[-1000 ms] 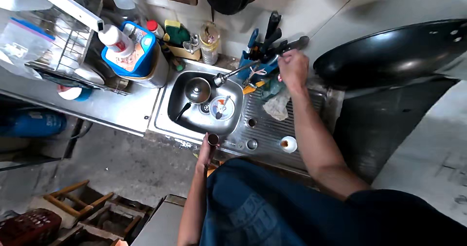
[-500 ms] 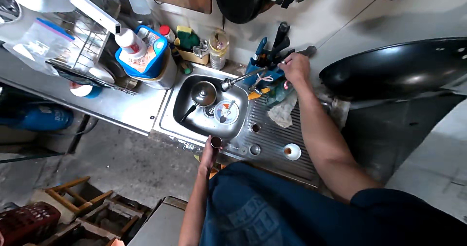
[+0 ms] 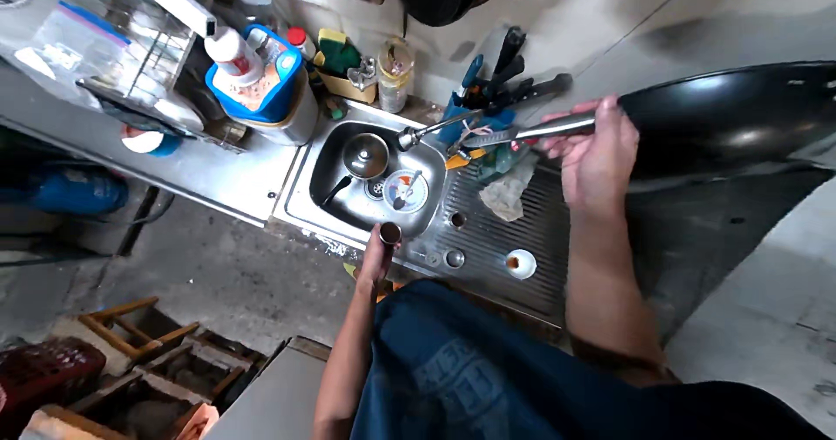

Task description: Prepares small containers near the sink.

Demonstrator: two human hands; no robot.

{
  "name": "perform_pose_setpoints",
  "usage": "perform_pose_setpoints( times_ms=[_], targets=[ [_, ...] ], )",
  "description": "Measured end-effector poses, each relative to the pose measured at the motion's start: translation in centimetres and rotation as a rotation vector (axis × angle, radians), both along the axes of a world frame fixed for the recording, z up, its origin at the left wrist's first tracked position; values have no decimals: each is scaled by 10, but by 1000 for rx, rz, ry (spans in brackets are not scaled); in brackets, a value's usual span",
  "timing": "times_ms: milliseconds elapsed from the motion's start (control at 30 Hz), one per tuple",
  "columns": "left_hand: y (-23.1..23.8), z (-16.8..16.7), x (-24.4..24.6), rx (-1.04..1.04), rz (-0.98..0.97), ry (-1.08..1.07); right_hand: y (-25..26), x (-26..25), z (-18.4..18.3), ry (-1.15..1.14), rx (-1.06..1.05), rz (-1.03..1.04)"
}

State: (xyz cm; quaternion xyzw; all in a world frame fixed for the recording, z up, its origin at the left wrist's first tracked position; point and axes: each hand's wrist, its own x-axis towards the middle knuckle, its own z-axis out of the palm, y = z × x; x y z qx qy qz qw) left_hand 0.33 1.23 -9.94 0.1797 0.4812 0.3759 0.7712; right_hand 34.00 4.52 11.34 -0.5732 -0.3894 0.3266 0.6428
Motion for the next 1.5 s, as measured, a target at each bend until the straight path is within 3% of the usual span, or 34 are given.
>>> perform_pose_setpoints(
  times_ms=[200,433,867,1500],
  targets=[
    [-4,24,0,56,-35,-28,-42,-76,-25,-67,-64,322],
    [-14,48,-2,121,-82,11,-60,-128,-37,-227,-149,481],
    [-21,64,-3,194,-114,142,-59,-137,-46,-365,-141,520],
    [-19,56,7,207,-52,180,-58,-145,-59,-431,-160,515]
  ],
)
